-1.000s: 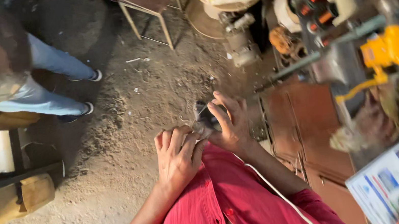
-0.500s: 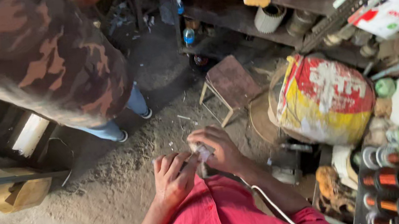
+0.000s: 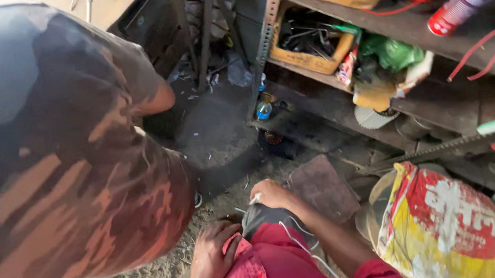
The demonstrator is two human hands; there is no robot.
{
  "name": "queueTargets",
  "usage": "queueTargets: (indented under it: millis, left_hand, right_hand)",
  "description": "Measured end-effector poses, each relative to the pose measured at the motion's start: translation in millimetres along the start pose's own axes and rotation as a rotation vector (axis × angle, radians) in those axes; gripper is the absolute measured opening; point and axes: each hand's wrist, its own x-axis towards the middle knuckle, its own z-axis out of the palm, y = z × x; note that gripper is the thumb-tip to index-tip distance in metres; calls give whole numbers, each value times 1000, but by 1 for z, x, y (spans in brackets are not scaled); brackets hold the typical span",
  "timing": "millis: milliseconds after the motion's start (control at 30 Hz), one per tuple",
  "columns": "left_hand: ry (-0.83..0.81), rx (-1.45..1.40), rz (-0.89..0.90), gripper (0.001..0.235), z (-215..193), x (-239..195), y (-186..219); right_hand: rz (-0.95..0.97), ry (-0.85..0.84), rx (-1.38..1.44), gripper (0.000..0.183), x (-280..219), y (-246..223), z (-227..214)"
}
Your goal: The person cleans a small white object with a cloth, then uses a knife to trim excess material. They retrieve a roll of tape and wrap the object, then place it into a copper-wound coil on the workbench. The person continues to adjust and secure the coil with tape.
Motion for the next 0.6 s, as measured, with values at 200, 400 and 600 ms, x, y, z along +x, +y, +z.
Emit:
queueTargets:
  millis: [200, 400, 600]
  left_hand:
    - [-9, -467, -541, 29, 18, 45, -96]
    - [365, -384, -877, 31, 43, 126, -160]
    - [434, -346, -1539, 34, 36, 209, -159]
  right_hand:
    - [-391, -14, -536, 10, 228, -23, -118]
    - [-926, 377, -675, 6, 501, -132, -259]
    - [-829, 202, -777, 11, 627, -161, -289]
